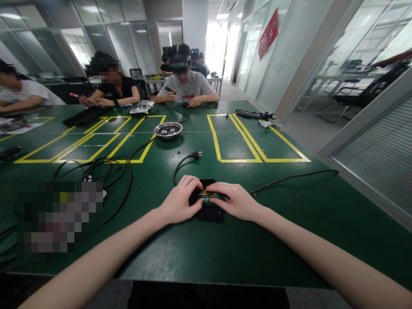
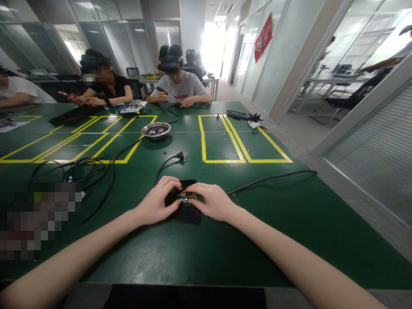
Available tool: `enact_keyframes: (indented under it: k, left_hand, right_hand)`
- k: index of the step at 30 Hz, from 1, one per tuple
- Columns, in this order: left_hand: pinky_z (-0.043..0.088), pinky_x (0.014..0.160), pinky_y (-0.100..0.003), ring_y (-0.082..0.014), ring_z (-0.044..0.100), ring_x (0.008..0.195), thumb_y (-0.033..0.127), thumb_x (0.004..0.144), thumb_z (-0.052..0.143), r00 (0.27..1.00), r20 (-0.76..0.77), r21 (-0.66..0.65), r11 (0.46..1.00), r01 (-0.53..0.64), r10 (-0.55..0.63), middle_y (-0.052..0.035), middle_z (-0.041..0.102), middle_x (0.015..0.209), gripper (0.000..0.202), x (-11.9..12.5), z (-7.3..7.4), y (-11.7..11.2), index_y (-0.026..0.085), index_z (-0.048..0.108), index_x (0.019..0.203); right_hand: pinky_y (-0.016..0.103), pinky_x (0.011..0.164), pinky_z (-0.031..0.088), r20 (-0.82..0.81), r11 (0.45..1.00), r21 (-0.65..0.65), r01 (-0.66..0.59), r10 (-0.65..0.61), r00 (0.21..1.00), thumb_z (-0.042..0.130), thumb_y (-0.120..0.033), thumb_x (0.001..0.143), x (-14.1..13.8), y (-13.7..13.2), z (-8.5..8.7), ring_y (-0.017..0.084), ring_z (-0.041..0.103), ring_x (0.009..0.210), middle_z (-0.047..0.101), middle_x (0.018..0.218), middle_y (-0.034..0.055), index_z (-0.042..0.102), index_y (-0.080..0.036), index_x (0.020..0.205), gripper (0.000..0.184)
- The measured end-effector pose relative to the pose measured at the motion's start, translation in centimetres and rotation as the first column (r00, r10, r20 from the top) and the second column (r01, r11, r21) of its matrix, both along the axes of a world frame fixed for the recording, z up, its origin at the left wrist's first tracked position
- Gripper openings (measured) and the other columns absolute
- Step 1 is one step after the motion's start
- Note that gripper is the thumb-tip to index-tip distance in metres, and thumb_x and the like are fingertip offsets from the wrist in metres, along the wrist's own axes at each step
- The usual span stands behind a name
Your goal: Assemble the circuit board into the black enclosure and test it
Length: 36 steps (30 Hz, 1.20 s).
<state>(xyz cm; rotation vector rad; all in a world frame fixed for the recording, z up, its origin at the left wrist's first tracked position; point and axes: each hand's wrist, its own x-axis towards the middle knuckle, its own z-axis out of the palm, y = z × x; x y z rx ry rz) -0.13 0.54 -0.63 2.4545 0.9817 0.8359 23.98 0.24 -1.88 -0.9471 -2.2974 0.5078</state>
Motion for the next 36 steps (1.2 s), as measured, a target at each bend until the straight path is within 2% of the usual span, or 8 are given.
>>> enact_keyframes:
  k: [3,7,13,21,27,36]
  left_hand:
    - [0.055,0.095,-0.039,-0.024,0.06,0.109,0.02,0.09,0.058,1.0,-0.025,-0.001,1.0,-0.015,0.015,-0.0085,0.062,0.112,0.009,-0.4,0.0,0.5,0.021,0.061,0.098]
    - [0.055,0.091,-0.035,-0.0209,0.063,0.102,0.021,0.091,0.06,0.999,-0.029,-0.016,1.0,-0.027,0.026,-0.0065,0.061,0.108,0.008,-0.8,0.0,0.8,0.021,0.065,0.096]
    - [0.055,0.082,-0.032,-0.0197,0.064,0.092,0.019,0.09,0.062,0.997,-0.072,-0.03,1.0,-0.006,0.004,-0.0049,0.063,0.097,0.005,-0.9,-0.2,0.9,0.02,0.066,0.09]
    - [0.056,0.086,-0.034,-0.022,0.065,0.098,0.026,0.097,0.064,0.993,-0.12,0.047,0.999,-0.015,0.02,-0.0061,0.069,0.1,0.011,-1.3,-0.6,1.5,0.02,0.071,0.101]
    - [0.055,0.086,-0.033,-0.0211,0.065,0.097,0.03,0.103,0.058,0.987,-0.158,0.084,0.996,-0.014,0.027,-0.007,0.069,0.101,0.019,-1.3,-1.3,2.0,0.019,0.074,0.106]
    - [0.056,0.081,-0.029,-0.0184,0.064,0.091,0.033,0.104,0.056,0.978,-0.195,0.139,0.989,-0.047,0.074,-0.0049,0.067,0.096,0.022,-0.9,-1.5,2.3,0.022,0.076,0.108]
  right_hand:
    - [0.035,0.09,0.06,0.0,1.0,-0.003,-0.022,0.022,1.0,0.069,-0.029,0.093,0.1,-0.1,0.4,0.023,0.076,0.101,0.078,0.114,0.0091,0.073,-0.021,0.119,0.028]
    - [0.038,0.094,0.059,0.015,0.999,-0.008,-0.037,0.037,0.999,0.078,-0.031,0.084,0.2,-0.1,0.6,0.025,0.074,0.106,0.076,0.12,0.0098,0.071,-0.022,0.124,0.041]
    - [0.048,0.097,0.058,0.046,0.999,0.049,0.02,-0.023,0.999,0.078,-0.028,0.084,0.0,0.2,0.1,0.028,0.068,0.106,0.073,0.121,0.0133,0.073,-0.019,0.119,0.036]
    - [0.051,0.1,0.057,0.06,0.997,0.062,0.044,-0.048,0.997,0.077,-0.03,0.086,-0.1,0.2,-0.1,0.029,0.063,0.112,0.07,0.125,0.0134,0.071,-0.019,0.125,0.042]
    - [0.053,0.102,0.057,0.083,0.994,0.085,0.074,-0.081,0.993,0.077,-0.034,0.087,-0.1,0.4,-0.3,0.031,0.062,0.117,0.07,0.128,0.0143,0.069,-0.019,0.13,0.046]
    - [0.049,0.093,0.062,0.168,0.986,0.143,0.083,-0.107,0.98,0.075,-0.043,0.088,-0.3,0.9,0.1,0.029,0.064,0.109,0.071,0.124,0.0122,0.071,-0.022,0.127,0.044]
